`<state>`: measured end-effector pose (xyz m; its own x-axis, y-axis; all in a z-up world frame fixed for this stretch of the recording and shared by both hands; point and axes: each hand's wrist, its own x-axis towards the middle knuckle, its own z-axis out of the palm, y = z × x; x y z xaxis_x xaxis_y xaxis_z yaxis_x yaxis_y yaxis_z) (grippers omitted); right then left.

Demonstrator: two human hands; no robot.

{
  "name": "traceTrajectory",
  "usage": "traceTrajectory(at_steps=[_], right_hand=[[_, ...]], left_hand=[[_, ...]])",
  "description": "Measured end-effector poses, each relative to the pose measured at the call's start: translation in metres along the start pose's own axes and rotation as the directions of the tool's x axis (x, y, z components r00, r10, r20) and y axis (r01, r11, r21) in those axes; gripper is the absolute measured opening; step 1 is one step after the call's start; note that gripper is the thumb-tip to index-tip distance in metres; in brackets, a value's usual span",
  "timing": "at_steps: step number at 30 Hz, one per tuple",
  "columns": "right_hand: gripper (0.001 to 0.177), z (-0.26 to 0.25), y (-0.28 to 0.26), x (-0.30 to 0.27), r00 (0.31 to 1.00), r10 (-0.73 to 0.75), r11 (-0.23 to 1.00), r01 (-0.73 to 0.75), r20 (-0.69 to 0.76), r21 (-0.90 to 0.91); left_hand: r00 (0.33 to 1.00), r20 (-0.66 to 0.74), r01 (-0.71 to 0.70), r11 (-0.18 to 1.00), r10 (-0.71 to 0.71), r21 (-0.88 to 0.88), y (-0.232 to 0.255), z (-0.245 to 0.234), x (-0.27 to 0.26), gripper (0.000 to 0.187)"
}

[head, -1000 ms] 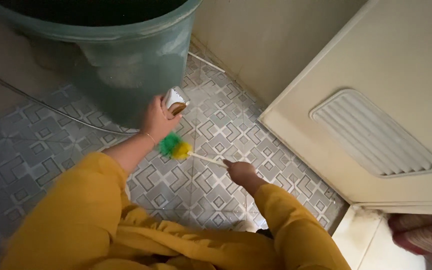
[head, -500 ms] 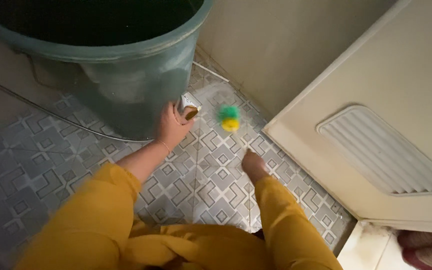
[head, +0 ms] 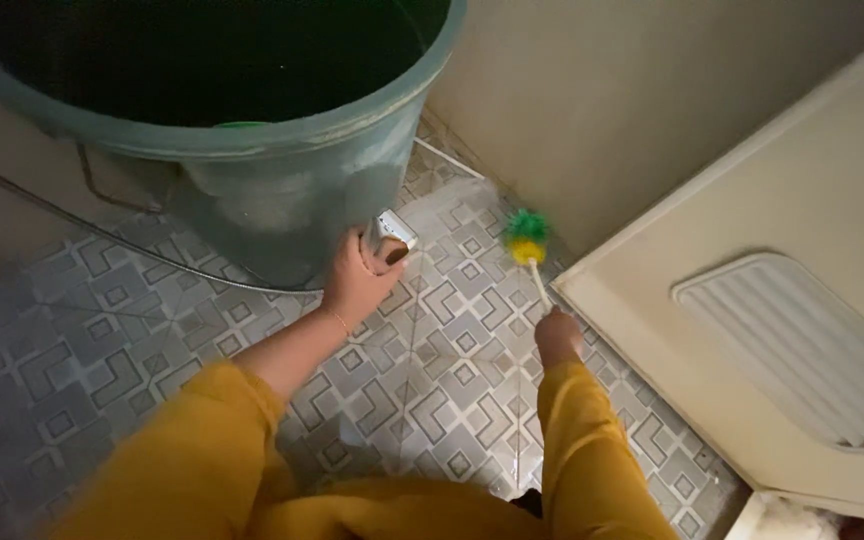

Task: The person applies liquid soap to a toilet brush and scrubs the toilet tank, then scrubs the tiled floor around the toilet and a nearby green bucket. The person holds a handheld sprayer while scrubbing.

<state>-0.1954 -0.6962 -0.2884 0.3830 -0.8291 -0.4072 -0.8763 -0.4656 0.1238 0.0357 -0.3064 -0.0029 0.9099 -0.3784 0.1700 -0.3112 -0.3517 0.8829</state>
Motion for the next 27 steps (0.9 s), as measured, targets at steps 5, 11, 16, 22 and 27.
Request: traceTrajectory(at_steps=[5,11,16,22,27], right_hand=[[0.056,0.009,-0.084,-0.028,0.988,-0.13,0.992,0.128,0.083,0.02],[0.057,-0.071,-0.15,-0.111,0.926,-0.369,0.929,0.365,0.077,0.063],[0.06,-0.033,-0.126,-0.025,0.977,-0.196,0.979,0.19,0.083,0.079],[0.062,-0.038,-0.092,-0.055,0.998,-0.052,0.992,0.048,0.03,0.12],[0.056,-0.081,-0.103,-0.185,0.919,-0.354,0.935,0.349,0.171,0.059]], left_hand=[[0.993,0.035,0.109,0.992,-0.111,0.063,-0.012,0.0,0.004,0.084],[0.994,0.04,0.097,0.995,-0.098,0.027,-0.017,-0.001,0.008,0.082],[0.999,-0.013,0.048,0.998,-0.047,0.036,-0.019,-0.003,0.01,0.076],[0.978,0.128,0.163,0.987,-0.162,0.007,-0.033,-0.01,0.006,0.082],[0.999,-0.038,-0.032,0.994,0.036,0.107,-0.044,-0.001,0.003,0.079]])
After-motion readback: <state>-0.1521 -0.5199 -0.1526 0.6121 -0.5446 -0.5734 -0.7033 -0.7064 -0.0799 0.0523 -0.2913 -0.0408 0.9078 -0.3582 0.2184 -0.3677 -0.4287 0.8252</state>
